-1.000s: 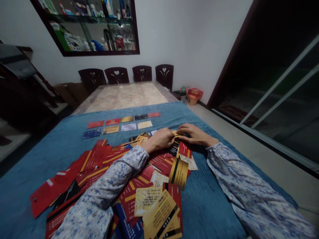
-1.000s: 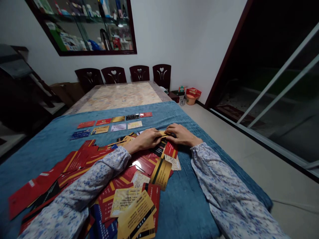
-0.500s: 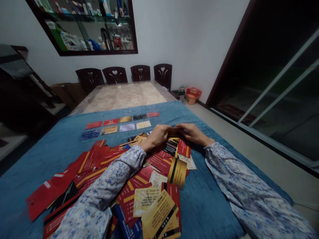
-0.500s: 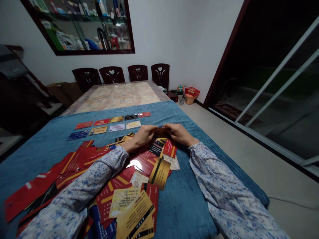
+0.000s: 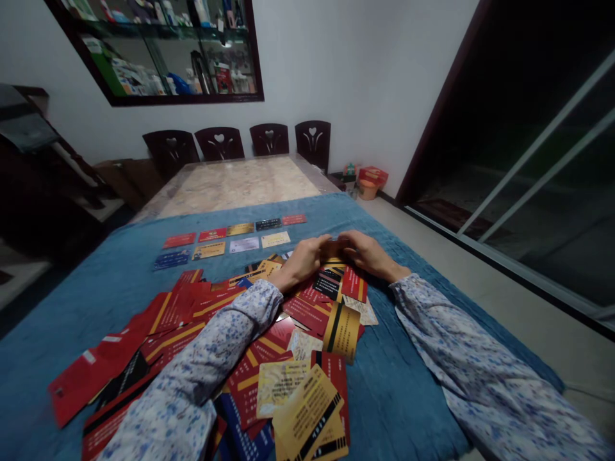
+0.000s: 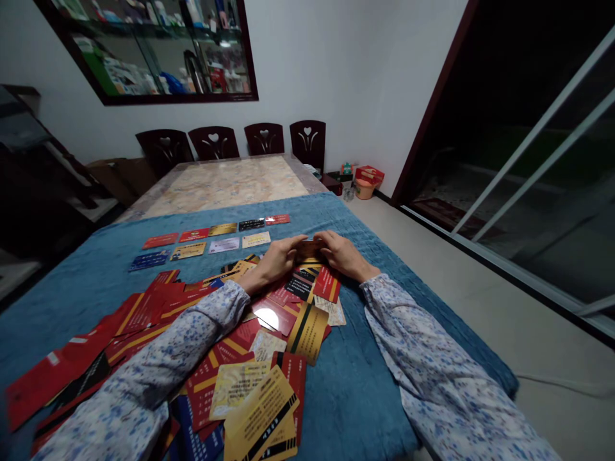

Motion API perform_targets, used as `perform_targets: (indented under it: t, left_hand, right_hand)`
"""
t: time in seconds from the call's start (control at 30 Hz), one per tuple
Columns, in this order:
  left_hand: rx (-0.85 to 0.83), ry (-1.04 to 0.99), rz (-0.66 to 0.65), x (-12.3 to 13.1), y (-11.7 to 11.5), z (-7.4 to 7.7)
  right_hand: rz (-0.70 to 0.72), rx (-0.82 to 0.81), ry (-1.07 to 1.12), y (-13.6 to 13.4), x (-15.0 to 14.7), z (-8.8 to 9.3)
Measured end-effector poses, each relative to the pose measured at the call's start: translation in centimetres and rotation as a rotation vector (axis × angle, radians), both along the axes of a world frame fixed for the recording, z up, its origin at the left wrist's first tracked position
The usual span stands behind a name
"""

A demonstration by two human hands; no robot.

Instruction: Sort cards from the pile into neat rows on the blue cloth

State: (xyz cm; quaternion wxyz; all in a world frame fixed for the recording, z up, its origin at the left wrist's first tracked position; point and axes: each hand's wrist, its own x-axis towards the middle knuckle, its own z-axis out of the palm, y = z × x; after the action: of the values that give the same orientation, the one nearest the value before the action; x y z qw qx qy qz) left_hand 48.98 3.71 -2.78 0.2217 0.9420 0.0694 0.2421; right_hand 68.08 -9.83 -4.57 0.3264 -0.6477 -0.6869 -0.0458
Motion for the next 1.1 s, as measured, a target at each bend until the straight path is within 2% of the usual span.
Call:
perform_targets:
  t: [0.17,0.3,0.6,0.87,1.1]
  left_hand:
    - [0.013,0.016,-0.008,-0.2,0.0,-0.2]
    - [0.014,0.017,0.002,-0.2,-0.2,-0.1]
    - [0.032,0.036,0.110,-0.4,-0.5,1.3]
    - [0.034,0.005,0.086,-0.6,-0.7,2.1]
    - [0.219,0.072,0.095,-1.9,-0.2,2.8]
  right_hand:
    - [-0.001,-0.014,-0.028,0.2,-0.3,-0.3]
    - [-0.013,0.034,-0.037,0.2,-0.4,-0.3]
    - [0.069,0.071,-0.122,0.0,-0.6,0.5]
    - [0.070,0.132,-0.220,0.1,-0.6,0.5]
    - [0.075,0.088,-0.253,0.3,-1.5,1.7]
